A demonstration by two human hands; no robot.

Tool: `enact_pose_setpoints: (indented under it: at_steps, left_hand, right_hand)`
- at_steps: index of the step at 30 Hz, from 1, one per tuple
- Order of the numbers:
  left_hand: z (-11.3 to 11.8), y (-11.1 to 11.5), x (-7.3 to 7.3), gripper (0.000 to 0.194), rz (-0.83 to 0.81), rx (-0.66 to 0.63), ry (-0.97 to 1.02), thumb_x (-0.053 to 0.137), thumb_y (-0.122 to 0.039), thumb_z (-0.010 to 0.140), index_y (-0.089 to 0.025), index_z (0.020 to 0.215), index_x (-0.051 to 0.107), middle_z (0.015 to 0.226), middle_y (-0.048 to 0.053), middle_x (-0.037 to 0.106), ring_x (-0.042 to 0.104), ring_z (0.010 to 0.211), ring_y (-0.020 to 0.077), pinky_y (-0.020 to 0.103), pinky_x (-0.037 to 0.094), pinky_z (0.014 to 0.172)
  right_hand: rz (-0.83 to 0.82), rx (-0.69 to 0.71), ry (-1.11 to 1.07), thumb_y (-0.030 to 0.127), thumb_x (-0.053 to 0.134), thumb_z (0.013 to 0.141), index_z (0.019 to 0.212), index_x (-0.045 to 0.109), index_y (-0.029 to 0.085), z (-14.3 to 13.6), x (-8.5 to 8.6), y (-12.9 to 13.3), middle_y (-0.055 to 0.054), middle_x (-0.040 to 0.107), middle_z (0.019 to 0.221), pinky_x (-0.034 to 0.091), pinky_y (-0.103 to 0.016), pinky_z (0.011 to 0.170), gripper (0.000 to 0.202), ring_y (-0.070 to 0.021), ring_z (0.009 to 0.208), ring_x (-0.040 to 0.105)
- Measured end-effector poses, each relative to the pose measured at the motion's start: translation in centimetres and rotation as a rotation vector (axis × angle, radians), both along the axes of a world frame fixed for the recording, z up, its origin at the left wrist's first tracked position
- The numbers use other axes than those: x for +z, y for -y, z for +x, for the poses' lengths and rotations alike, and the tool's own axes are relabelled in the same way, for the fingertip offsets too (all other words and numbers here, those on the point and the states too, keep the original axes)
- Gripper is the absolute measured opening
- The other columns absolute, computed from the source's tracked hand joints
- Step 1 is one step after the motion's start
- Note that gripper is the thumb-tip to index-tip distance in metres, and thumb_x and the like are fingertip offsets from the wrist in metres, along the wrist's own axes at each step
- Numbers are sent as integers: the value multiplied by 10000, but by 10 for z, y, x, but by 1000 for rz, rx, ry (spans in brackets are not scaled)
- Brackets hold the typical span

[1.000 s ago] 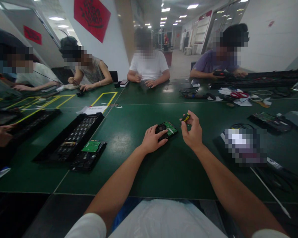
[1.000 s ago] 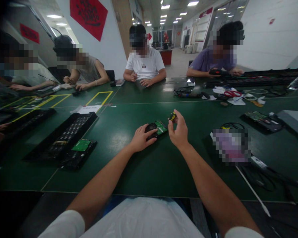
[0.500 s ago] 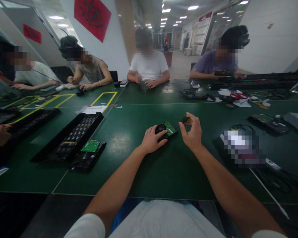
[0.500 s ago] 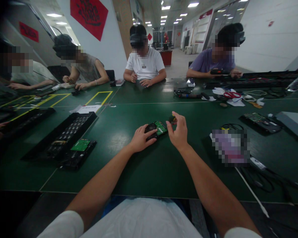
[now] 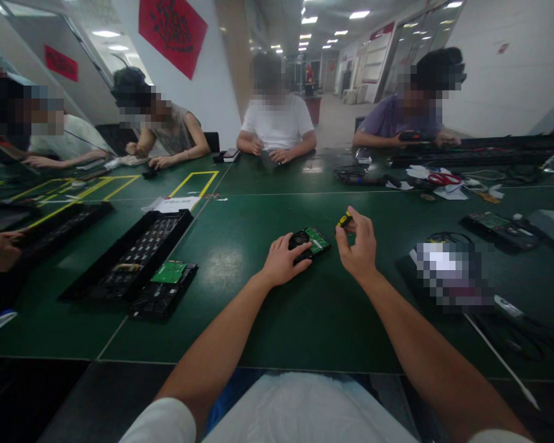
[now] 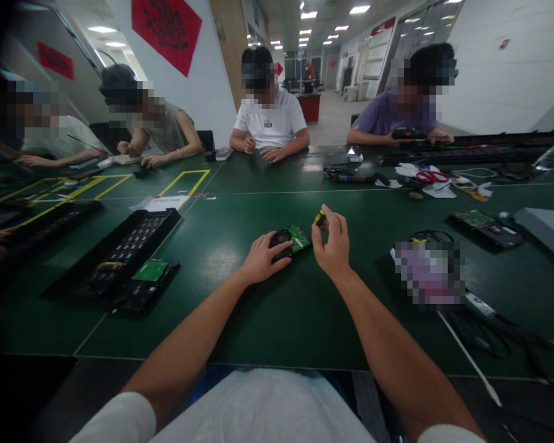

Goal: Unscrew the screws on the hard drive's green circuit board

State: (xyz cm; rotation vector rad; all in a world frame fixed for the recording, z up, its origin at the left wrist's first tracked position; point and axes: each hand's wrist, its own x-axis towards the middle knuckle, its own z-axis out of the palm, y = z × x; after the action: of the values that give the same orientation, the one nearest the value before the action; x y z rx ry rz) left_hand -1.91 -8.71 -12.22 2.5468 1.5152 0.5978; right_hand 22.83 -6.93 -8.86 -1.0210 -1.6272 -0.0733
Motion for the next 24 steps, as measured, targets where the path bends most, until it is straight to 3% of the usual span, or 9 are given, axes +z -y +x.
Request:
enact_pose_setpoints:
  at_steps: [3,8,13,18,24]
  left_hand:
    - [0,0,0,565,-1,0,5,660,-571,1004,-400,1538,601,1680,106,369,343,1545,401,597,325,1238]
    - [0,0,-1,565,-2,-3,13,661,-567,1004,-404,1541,597,1683,107,365,332,1550,412,604,327,1233]
    - [0,-1,-2,562,6,-4,6,654,-573,1008,-396,1540,602,1675,127,368,346,1541,422,611,330,1224]
    - [-1,-2,-4,570,15,-8,12,655,-575,1007,-396,1545,596,1678,122,365,346,1540,415,601,334,1225]
    - [-1,-3,-6,569,21,-7,8,652,-582,1006,-408,1544,592,1676,111,366,341,1543,409,603,339,1222]
  right_hand:
    - [-2,9,-2,311,586,1040,1595,456,311,0,0,0,-121,607,1355,649,-480,917,570,-248,1042,693]
    - [36,6,-4,349,679,997,1548,503,313,0,-1,0,-126,602,1352,667,-460,833,579,-278,1096,683]
    - [-5,52,-42,300,603,1037,1579,442,299,0,-3,-1,-128,620,1383,654,-489,937,566,-254,1072,722]
    - [25,2,-22,360,687,993,1532,499,292,0,-1,0,-131,622,1360,669,-477,866,575,-285,1098,701]
    - [-6,27,-23,310,584,1041,1580,450,284,0,-1,-1,-142,611,1387,661,-487,923,556,-252,1046,717]
